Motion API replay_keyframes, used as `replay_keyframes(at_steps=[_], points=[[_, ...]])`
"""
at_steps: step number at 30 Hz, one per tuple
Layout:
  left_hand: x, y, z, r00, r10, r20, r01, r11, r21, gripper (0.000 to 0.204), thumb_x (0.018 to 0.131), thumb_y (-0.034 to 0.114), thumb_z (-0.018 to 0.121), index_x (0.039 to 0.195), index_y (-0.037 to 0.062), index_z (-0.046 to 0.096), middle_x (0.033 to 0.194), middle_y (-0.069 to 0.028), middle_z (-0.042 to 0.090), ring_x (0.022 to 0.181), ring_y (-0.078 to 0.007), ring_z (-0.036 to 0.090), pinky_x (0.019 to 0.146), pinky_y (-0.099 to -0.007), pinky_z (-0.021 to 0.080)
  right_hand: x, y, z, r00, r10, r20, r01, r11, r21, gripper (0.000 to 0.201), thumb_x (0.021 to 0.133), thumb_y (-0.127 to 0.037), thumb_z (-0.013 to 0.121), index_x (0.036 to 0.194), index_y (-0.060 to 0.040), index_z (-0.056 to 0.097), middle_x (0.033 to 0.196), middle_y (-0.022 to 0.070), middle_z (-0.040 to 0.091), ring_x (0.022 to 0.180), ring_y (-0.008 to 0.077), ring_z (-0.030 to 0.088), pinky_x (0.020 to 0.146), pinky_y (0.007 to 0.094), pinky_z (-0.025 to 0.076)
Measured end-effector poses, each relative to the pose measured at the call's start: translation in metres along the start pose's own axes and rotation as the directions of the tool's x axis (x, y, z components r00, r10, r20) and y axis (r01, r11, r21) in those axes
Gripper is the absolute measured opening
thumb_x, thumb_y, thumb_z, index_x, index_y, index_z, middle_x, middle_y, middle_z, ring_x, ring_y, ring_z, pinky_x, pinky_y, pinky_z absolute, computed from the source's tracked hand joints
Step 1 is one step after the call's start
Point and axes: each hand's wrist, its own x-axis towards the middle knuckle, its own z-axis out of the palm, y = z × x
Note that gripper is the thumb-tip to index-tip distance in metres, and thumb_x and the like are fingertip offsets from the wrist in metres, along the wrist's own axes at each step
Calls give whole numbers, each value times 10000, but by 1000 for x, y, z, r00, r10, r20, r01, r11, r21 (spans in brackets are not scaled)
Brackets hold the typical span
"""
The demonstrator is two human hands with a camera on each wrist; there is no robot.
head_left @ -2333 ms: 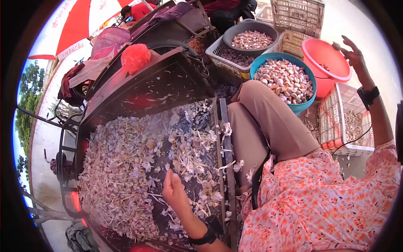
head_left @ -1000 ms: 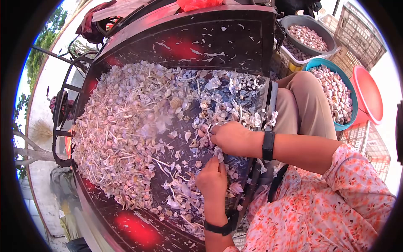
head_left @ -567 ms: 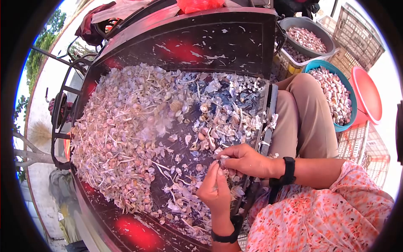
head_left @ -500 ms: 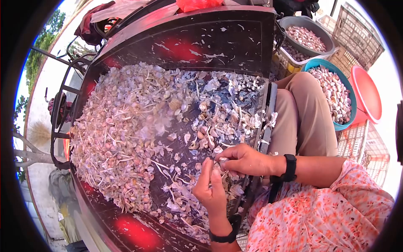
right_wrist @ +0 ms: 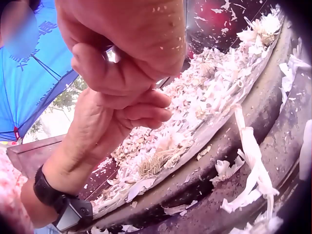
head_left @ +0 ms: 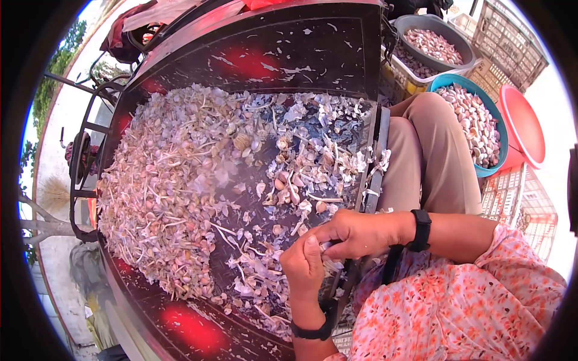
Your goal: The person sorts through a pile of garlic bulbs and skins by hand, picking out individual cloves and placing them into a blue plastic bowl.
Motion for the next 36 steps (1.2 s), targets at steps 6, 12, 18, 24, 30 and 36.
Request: replay_keyframes(at_steps=[6,12,18,24,30,36], points=[[11,-9,0,935,-158,-316,124,984,-126,275,909,147,500,1071,-50,603,917,-190,663,827,-266,659,737,-310,494,-1,-7,6,960,278,-41,-222,838,498,268,935,-173,505,1175,-66,559,754,22,602,541,53,551,460,190,449],[53,-21,-23,955,-73,-289,132,972,192,256,829,86,591,1064,-11,628,886,-200,662,791,-283,666,706,-349,500,-7,-1,-4,947,305,-99,-186,774,606,236,951,-212,478,1103,-53,565,720,3,572,509,46,520,427,176,406],[112,-52,-4,991,-135,-12,108,734,671,193,807,209,600,823,35,682,724,-186,634,687,-358,623,603,-425,488,-11,-2,-12,926,343,-159,-124,673,730,158,937,-191,488,917,-59,572,731,-2,574,536,48,536,433,167,401],[137,-65,-3,955,-241,175,43,694,719,256,733,263,644,720,8,661,657,-198,600,650,-371,607,597,-442,472,-7,3,-14,875,416,-246,-121,682,721,171,916,-228,528,891,-70,587,806,-10,600,643,54,590,464,174,445],[110,-32,-17,935,-328,136,178,765,619,169,737,170,659,719,2,646,577,-98,597,489,-165,556,510,-299,444,0,1,-20,845,405,-348,-94,754,650,204,893,-207,572,1030,-55,579,806,-20,579,658,50,563,527,183,448],[67,-4,-4,960,-267,84,255,958,131,134,761,111,643,881,61,675,657,-161,630,554,-214,633,508,-299,453,30,22,-12,846,199,-495,-4,930,367,306,862,-157,578,1112,20,559,760,8,594,625,66,541,541,215,456]])
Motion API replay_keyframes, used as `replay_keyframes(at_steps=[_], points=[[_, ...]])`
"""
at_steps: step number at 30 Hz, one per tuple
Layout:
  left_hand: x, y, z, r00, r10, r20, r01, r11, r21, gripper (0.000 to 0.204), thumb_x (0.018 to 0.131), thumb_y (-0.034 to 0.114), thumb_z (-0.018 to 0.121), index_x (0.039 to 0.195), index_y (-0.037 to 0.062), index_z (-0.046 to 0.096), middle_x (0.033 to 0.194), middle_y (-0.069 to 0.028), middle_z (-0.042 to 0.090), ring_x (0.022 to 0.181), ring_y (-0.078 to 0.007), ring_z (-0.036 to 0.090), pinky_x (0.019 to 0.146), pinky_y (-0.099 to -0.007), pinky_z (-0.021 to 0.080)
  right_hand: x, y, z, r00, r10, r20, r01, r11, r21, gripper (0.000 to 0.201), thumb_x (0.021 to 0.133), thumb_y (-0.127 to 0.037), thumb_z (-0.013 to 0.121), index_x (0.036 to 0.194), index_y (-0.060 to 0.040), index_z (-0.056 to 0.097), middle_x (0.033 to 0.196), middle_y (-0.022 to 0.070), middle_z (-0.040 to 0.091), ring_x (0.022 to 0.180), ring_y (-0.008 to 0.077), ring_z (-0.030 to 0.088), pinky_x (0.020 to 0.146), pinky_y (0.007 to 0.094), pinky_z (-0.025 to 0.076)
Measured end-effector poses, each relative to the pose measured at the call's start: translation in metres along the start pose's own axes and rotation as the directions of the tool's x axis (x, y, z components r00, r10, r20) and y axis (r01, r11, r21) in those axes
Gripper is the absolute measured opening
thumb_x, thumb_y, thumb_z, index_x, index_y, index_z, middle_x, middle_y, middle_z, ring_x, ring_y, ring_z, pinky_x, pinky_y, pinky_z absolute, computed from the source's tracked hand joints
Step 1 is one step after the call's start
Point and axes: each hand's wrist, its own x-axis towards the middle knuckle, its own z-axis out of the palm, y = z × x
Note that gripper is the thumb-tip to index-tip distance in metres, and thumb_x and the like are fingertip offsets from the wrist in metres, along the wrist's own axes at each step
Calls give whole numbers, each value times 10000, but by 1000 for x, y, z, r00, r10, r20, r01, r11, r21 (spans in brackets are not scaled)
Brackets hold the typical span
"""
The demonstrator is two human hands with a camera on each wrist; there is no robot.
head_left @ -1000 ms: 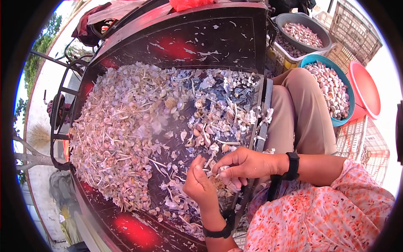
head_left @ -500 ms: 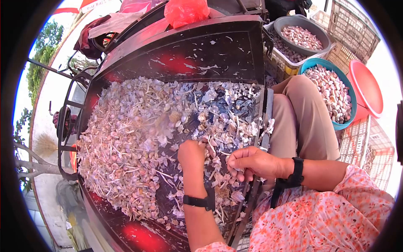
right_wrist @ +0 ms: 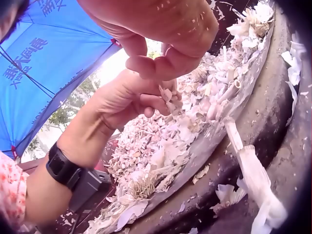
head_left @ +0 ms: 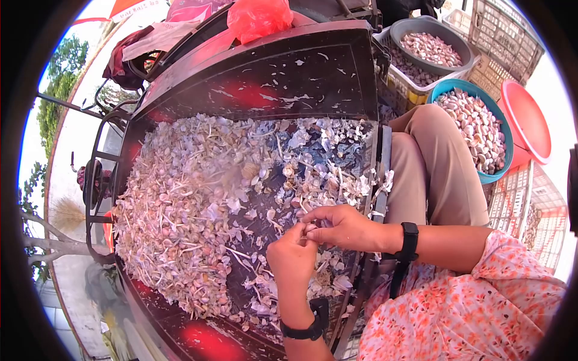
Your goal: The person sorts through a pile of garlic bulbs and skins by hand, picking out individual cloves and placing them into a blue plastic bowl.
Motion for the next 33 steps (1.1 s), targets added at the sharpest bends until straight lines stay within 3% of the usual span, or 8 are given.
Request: replay_keyframes(at_steps=[8,13,17,19,21,29,31,33], points=[[-15,-4,13,987,85,-136,-107,982,-157,254,774,29,631,1027,33,656,723,-119,670,642,-111,635,569,-260,473,-1,-12,-8,988,153,27,-153,988,-27,201,862,-178,572,920,6,627,695,17,604,545,63,537,483,214,435],[-6,-6,3,984,45,-175,-109,919,-379,226,802,14,601,1022,2,653,733,-40,671,625,-44,569,568,-221,453,-12,-17,-16,949,282,140,-314,801,509,151,883,-184,548,838,-46,590,691,-3,551,510,35,467,390,175,305],[30,-24,-6,990,65,-128,-57,996,71,206,827,61,564,1006,24,661,786,-113,675,641,-139,638,589,-273,487,-49,-55,-5,902,244,356,-427,627,652,173,924,-199,518,941,-39,580,760,7,556,519,36,457,374,156,267],[53,-35,2,893,450,-19,-399,810,431,222,817,73,534,998,54,661,870,-167,663,700,-281,656,617,-367,508,-72,-79,4,834,142,533,-503,593,629,220,934,-218,512,1019,-25,576,808,-3,562,542,27,461,405,154,298],[67,-31,10,900,435,17,-394,799,455,221,772,99,581,970,60,671,804,-170,652,695,-351,622,636,-428,487,-92,-107,7,708,35,705,-549,655,519,255,955,-129,454,1141,32,524,887,43,570,605,48,475,503,177,372],[84,-17,5,923,252,292,-386,598,703,151,731,164,568,794,110,695,710,-180,617,638,-355,599,590,-428,481,-129,-136,11,731,-326,599,-85,828,554,268,875,-31,575,1115,88,572,991,145,621,824,157,608,673,246,458],[76,-10,-6,961,143,238,-248,828,502,154,707,146,645,816,46,686,676,-140,644,585,-284,616,562,-357,485,-131,-138,7,738,-327,591,-86,823,562,264,872,-32,578,1109,83,578,919,141,630,778,178,616,628,263,460],[67,-24,-9,976,77,203,-119,972,202,173,713,94,694,843,-18,673,681,-88,659,576,-196,622,556,-269,495,-129,-140,4,723,-506,471,234,821,521,254,868,-35,583,1093,83,585,857,136,631,724,208,617,595,284,458]])
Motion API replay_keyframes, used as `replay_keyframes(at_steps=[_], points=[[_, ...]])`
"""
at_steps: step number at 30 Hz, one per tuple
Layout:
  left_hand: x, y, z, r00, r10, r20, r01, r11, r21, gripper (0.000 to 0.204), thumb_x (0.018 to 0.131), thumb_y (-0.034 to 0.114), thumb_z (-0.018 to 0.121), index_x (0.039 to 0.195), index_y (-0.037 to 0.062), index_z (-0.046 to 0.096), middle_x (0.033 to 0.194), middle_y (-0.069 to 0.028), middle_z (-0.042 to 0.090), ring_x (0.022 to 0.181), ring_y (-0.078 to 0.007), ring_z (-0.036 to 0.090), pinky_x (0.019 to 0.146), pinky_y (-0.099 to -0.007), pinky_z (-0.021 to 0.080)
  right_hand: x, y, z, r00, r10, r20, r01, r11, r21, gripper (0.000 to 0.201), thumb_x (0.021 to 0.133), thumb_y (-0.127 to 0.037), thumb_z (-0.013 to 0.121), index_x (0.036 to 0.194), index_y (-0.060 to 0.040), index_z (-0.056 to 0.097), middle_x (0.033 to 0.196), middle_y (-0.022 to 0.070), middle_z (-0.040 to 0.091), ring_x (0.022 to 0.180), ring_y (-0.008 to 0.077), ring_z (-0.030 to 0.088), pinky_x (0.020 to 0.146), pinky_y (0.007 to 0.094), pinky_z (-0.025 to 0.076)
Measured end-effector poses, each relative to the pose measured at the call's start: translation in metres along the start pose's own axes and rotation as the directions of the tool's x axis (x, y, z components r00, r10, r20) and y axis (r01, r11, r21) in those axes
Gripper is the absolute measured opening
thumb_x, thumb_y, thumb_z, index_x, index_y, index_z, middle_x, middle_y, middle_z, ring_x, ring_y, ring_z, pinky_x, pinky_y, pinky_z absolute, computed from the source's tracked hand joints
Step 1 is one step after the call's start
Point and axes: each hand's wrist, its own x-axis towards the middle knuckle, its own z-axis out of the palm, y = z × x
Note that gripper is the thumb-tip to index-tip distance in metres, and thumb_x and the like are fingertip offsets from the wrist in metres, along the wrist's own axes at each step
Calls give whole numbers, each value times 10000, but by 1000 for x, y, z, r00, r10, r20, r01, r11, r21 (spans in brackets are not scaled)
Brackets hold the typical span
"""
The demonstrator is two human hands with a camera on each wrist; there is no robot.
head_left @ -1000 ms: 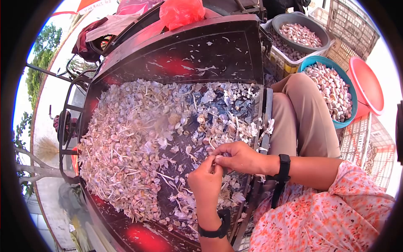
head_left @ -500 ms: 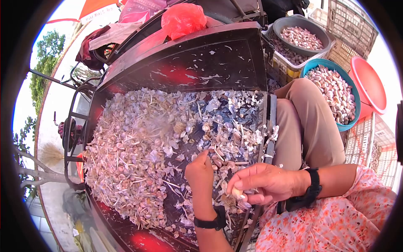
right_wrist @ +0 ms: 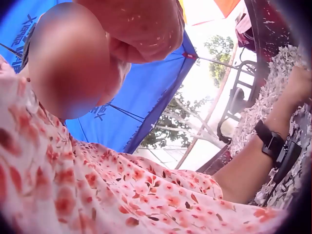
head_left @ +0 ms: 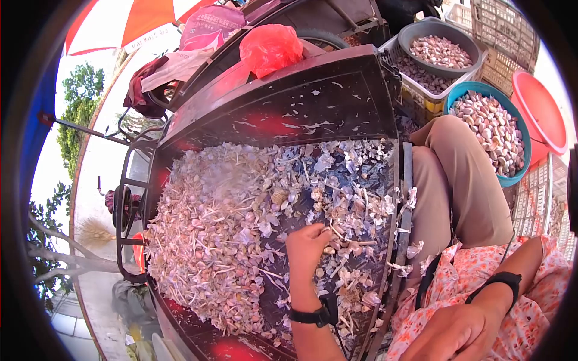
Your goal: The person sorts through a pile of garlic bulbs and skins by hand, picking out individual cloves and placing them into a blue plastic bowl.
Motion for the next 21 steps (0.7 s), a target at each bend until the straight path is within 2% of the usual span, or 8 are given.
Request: replay_keyframes(at_steps=[2,3,5,9,12,14,17,21], points=[[-12,-1,1,987,-158,16,127,723,-679,206,762,88,659,934,-26,663,762,-130,669,682,-205,657,590,-272,516,1,-3,-1,1000,-21,4,21,999,-38,253,865,-37,586,1088,84,586,844,137,629,711,220,617,587,292,458],[-18,-1,2,987,-159,15,127,724,-679,206,762,88,659,934,-26,663,762,-130,669,682,-205,657,590,-272,516,1,-4,-1,999,-41,7,41,996,-75,253,863,-39,589,1083,86,587,831,139,628,698,233,617,578,300,459],[-29,1,4,985,-164,62,118,361,-925,277,758,48,669,1004,-67,618,909,-162,664,751,-240,667,589,-251,538,3,-5,-2,999,-46,7,47,996,-76,247,864,-43,589,1072,90,587,826,141,627,708,232,621,584,296,462],[-47,6,12,996,-41,84,86,55,-995,344,748,49,674,1066,-55,594,997,-198,636,780,-268,668,563,-281,567,3,-5,-1,998,-58,-4,57,991,-117,218,856,-36,589,1031,94,591,835,145,619,742,249,632,606,295,484],[-59,18,14,998,20,59,59,6,-998,345,743,50,680,1060,-56,596,979,-201,641,775,-273,668,561,-280,563,-19,12,-15,988,149,50,-149,989,4,283,968,-110,408,1165,80,478,977,84,563,832,142,549,733,266,438],[-69,34,13,999,34,39,39,7,-999,339,742,48,682,1051,-65,601,947,-186,649,767,-265,667,570,-277,560,-23,23,-20,912,362,-191,-205,808,552,237,945,-138,462,1067,56,523,904,101,550,570,74,439,510,203,350],[-81,61,12,992,110,-64,-84,190,-978,318,753,44,677,1038,-81,609,907,-153,655,784,-233,661,608,-284,557,-28,34,-43,760,459,-460,-188,833,521,203,942,-162,454,1018,8,536,855,65,534,511,46,381,417,183,260],[-79,88,33,985,151,84,60,154,-986,313,776,38,667,1060,-72,599,939,-149,652,824,-209,653,649,-296,562,-46,35,-58,617,461,-638,-89,846,525,203,930,-134,436,1078,-15,508,855,45,533,519,48,398,394,176,246]])
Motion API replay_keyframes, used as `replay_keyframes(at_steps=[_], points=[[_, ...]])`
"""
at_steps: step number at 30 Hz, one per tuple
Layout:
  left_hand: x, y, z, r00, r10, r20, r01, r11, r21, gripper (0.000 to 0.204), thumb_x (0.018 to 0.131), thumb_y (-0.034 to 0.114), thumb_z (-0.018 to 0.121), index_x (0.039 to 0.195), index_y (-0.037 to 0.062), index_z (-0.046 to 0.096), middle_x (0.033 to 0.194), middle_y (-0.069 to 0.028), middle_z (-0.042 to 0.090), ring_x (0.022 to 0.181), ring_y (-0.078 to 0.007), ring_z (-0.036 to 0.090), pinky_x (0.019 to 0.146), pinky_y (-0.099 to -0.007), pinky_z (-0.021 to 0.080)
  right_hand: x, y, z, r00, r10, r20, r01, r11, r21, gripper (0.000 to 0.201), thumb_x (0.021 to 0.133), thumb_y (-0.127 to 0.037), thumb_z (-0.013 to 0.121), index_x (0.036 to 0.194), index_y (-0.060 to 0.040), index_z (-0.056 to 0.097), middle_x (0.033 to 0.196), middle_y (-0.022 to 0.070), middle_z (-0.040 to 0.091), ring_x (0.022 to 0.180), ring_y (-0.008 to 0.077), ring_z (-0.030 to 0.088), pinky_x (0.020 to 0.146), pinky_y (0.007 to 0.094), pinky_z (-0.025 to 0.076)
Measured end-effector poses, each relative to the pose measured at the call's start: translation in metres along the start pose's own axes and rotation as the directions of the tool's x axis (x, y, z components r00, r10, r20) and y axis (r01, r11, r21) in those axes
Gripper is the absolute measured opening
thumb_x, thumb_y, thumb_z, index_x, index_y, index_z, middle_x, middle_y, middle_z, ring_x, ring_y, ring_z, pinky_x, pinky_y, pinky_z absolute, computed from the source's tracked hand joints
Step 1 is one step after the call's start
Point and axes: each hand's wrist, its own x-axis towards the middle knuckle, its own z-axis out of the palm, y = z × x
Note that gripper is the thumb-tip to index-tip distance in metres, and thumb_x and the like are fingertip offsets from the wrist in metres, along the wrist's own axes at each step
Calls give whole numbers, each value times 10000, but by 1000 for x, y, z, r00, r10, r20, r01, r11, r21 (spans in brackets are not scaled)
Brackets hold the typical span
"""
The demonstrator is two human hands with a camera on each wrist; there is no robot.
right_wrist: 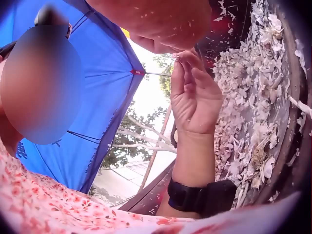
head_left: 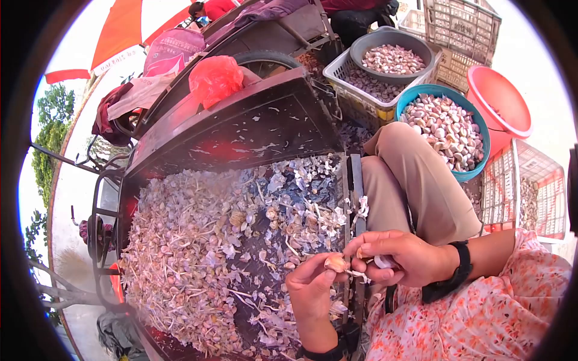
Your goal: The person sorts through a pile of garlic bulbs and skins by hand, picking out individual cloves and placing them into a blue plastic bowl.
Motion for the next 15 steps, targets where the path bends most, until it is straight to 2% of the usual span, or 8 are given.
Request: replay_keyframes(at_steps=[3,4,7,10,12,13,14,15], points=[[22,-21,39,993,-84,-78,82,996,-29,276,779,-22,619,1050,-71,589,942,-174,646,802,-244,664,625,-292,581,-18,-25,-13,987,-149,-59,145,987,-76,239,912,-101,423,1127,-11,475,854,44,529,525,52,395,393,178,247],[29,-24,56,995,-95,-43,95,995,-8,252,813,-1,608,1060,-47,591,955,-130,646,843,-201,654,656,-267,569,-25,-33,-22,975,-203,-91,189,971,-145,257,909,-91,416,1147,-3,457,852,40,524,527,54,388,401,178,251],[59,-45,110,989,-138,57,133,988,79,221,849,46,588,1058,-24,598,970,-85,642,878,-160,638,700,-242,546,-49,-63,-44,881,-428,-201,390,898,-201,265,908,-94,425,1154,0,452,834,28,515,526,51,373,420,172,257],[110,-71,156,944,-233,233,227,973,53,196,898,102,524,1047,2,604,976,-52,631,897,-137,621,753,-249,523,-59,-105,-84,702,-638,-317,550,768,-327,210,904,-111,445,1077,-3,494,803,7,524,520,13,362,404,159,248],[149,-89,178,942,-124,310,81,986,147,159,875,82,524,902,-44,618,884,-62,626,794,-141,623,681,-267,538,-56,-143,-148,628,-671,-395,572,742,-351,128,904,-124,465,915,-12,526,779,9,527,490,0,369,382,133,258],[153,-92,186,958,-134,253,70,967,246,158,855,76,537,841,-63,610,836,-69,619,720,-136,617,613,-257,538,-59,-158,-191,631,-650,-424,578,758,-302,128,908,-120,473,938,1,503,767,25,531,473,7,367,374,138,269],[151,-91,188,955,-151,253,71,952,299,143,846,72,550,843,-59,606,817,-78,615,685,-130,612,573,-239,529,-61,-161,-210,573,-655,-492,615,741,-271,130,912,-124,476,948,0,490,766,33,530,471,10,367,370,140,271],[147,-92,181,946,-90,310,-57,898,435,173,836,77,574,910,-72,621,873,-98,627,701,-114,606,585,-242,530,-63,-164,-223,507,-655,-560,650,718,-250,135,917,-129,479,959,-1,476,765,42,529,469,13,367,365,141,272]])
